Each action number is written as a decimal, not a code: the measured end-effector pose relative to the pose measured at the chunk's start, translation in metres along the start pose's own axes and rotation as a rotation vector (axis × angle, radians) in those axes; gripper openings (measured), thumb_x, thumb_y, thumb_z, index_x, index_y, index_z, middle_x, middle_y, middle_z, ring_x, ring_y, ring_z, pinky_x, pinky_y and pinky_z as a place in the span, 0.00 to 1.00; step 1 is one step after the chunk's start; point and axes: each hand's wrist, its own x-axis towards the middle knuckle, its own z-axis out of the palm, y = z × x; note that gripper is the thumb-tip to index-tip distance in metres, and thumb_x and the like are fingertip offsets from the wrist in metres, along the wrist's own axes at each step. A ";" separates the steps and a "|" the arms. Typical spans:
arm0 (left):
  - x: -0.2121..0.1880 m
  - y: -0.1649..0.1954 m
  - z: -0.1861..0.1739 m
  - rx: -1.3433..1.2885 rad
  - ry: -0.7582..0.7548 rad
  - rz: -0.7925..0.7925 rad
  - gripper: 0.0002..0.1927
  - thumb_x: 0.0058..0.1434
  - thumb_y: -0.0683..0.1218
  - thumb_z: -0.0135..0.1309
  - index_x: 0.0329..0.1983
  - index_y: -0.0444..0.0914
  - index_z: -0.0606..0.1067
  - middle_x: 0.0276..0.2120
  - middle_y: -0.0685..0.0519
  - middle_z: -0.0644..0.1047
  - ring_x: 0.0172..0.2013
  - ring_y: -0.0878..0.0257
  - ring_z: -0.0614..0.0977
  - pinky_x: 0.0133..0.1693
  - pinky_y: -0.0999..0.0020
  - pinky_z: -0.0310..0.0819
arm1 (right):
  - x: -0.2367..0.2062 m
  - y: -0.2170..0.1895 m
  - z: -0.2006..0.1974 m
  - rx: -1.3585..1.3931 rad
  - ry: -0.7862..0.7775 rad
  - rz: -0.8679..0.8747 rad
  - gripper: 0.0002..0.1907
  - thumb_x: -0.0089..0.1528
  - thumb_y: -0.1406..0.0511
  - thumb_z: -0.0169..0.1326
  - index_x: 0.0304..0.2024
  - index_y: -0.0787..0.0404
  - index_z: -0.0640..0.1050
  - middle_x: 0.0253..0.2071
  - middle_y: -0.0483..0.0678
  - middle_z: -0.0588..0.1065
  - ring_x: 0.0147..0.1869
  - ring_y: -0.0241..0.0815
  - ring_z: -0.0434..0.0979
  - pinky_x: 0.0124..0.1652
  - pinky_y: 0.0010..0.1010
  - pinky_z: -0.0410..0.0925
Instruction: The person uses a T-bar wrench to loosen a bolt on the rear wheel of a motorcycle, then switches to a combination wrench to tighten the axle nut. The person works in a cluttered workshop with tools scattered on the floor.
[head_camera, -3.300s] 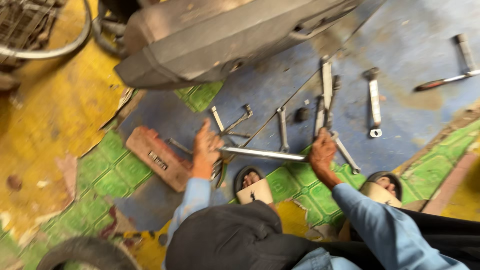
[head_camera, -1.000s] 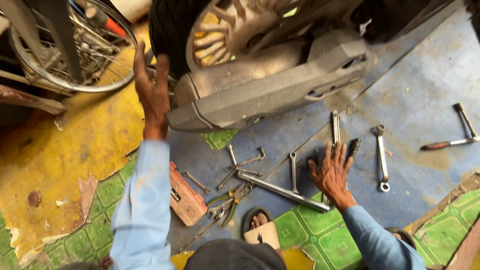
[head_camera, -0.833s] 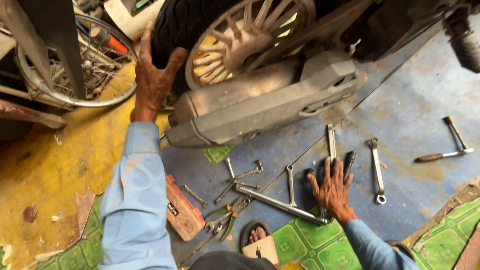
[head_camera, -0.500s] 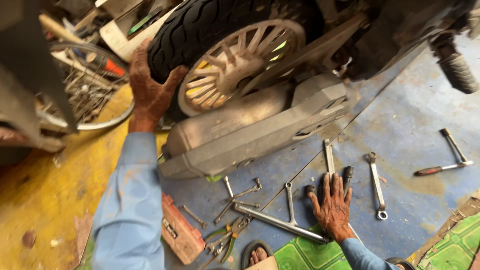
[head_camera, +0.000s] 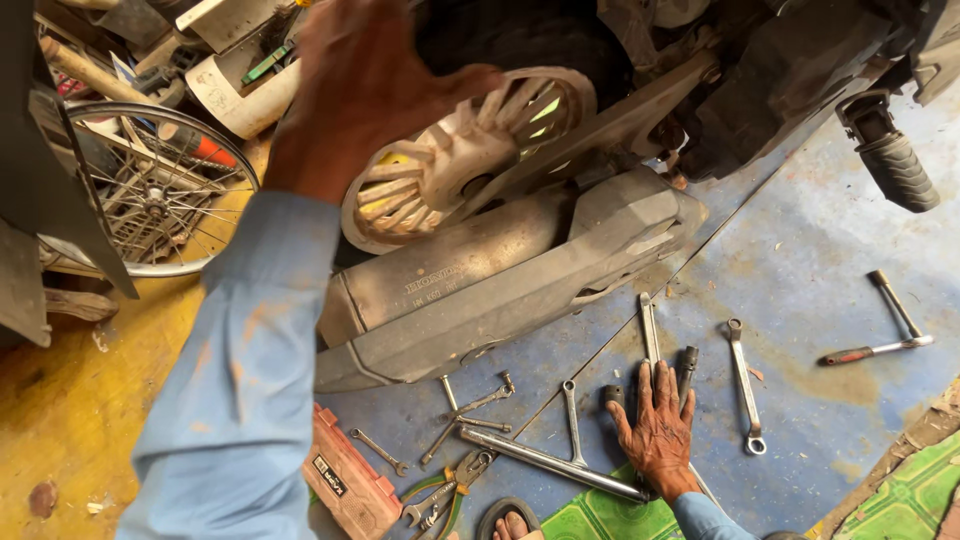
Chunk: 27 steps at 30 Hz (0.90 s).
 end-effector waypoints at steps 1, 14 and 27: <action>-0.006 -0.003 -0.003 -0.009 0.020 0.002 0.45 0.55 0.70 0.72 0.62 0.35 0.72 0.50 0.38 0.78 0.50 0.40 0.79 0.46 0.43 0.71 | 0.000 0.001 0.000 0.008 0.005 0.000 0.45 0.61 0.42 0.45 0.74 0.59 0.56 0.76 0.59 0.52 0.80 0.57 0.47 0.71 0.58 0.40; -0.105 -0.065 0.001 -0.162 0.130 -0.180 0.54 0.54 0.70 0.75 0.69 0.32 0.65 0.55 0.36 0.78 0.52 0.44 0.83 0.54 0.53 0.80 | -0.001 0.004 0.002 0.023 0.026 0.000 0.45 0.61 0.42 0.45 0.73 0.59 0.57 0.76 0.59 0.53 0.80 0.56 0.48 0.72 0.58 0.41; -0.110 -0.070 0.030 -0.193 0.197 -0.193 0.44 0.61 0.72 0.70 0.58 0.33 0.72 0.47 0.41 0.79 0.47 0.48 0.85 0.51 0.53 0.80 | 0.001 0.002 0.002 0.023 0.009 0.008 0.45 0.61 0.42 0.46 0.73 0.60 0.58 0.76 0.59 0.53 0.80 0.56 0.47 0.72 0.58 0.40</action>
